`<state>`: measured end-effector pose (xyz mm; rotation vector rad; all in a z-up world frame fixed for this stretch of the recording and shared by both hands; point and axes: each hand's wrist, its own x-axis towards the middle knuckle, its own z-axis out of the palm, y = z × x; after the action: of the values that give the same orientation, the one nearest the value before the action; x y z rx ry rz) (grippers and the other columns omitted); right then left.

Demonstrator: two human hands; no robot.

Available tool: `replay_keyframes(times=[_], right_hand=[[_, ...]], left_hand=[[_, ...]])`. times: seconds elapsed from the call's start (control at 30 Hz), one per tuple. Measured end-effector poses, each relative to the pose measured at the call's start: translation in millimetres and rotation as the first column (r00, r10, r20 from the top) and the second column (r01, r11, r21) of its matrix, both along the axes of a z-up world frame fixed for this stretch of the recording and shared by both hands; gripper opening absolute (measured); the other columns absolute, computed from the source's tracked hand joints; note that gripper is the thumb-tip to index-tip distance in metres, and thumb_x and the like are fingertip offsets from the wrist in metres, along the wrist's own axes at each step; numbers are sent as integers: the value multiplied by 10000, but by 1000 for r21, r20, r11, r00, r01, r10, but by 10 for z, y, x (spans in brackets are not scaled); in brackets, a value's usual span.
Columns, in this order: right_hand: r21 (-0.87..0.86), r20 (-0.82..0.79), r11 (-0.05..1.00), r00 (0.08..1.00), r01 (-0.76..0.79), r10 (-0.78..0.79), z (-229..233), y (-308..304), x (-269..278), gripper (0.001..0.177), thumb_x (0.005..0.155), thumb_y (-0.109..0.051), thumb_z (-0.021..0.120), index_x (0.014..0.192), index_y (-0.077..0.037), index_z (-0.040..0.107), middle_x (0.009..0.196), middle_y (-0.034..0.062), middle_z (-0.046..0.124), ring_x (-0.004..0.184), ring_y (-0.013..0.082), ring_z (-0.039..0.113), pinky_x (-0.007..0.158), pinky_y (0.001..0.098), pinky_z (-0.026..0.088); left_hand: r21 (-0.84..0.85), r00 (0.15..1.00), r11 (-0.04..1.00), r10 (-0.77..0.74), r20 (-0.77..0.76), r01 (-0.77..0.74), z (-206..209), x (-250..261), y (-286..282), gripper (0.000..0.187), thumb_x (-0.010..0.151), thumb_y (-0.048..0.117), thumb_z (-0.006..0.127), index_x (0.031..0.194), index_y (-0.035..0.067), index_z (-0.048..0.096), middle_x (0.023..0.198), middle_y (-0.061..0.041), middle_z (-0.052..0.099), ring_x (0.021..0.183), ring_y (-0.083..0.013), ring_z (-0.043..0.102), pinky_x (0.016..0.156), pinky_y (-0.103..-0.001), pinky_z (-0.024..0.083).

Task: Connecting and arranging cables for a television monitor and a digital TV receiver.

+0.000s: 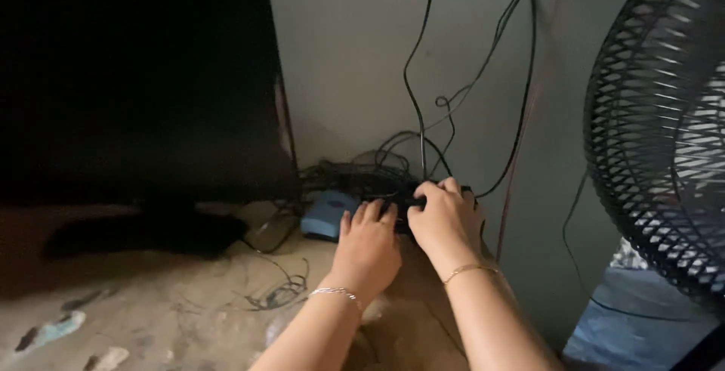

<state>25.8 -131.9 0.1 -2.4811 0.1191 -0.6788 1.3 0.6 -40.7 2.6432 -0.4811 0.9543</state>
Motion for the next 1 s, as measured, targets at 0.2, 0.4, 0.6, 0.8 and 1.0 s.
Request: replay_keyframes(times=[0.2,0.4,0.6,0.8,1.0], right_hand=[[-193,-16,981,1000,-10,7,106,22,-110,267,863,-254,700,1119,-266,774,1274,27,660,1179,284,640,1078,446,487],[-213,-46,975,996,64,-75,82,-127,-87,277,880,-273,679,1144,-274,763,1254,42,659,1157,308,630,1087,499,439],[-290,-17,953,995,87,-96,187,-13,-254,278,897,-324,668,1148,-290,783,1251,87,684,1184,311,649,1045,443,521],[-221,67,960,980,-170,189,-27,-153,41,303,806,-327,721,1089,-241,790,1188,34,711,1115,304,657,986,434,521],[-15,25,997,997,75,-75,-167,-197,224,259,840,-263,692,1081,-209,772,1249,66,648,944,296,731,880,412,599]], left_hand=[[22,982,1000,14,-187,-10,-7,114,53,580,900,192,589,1457,82,468,1487,-134,457,1426,-328,356,1156,-597,236],[14,958,1000,1,-287,3,149,20,67,475,949,229,541,1406,97,534,1480,-106,490,1461,-295,354,1209,-584,211],[40,959,999,22,-283,-11,56,167,20,508,962,182,481,1467,132,508,1502,-104,495,1454,-290,384,1230,-584,218],[9,947,999,53,-318,-53,40,92,25,636,939,191,492,1553,102,353,1618,-59,346,1508,-282,272,1219,-585,172],[18,947,999,47,-317,-43,-53,154,37,641,935,186,462,1556,98,328,1617,-67,320,1498,-287,249,1220,-585,119]])
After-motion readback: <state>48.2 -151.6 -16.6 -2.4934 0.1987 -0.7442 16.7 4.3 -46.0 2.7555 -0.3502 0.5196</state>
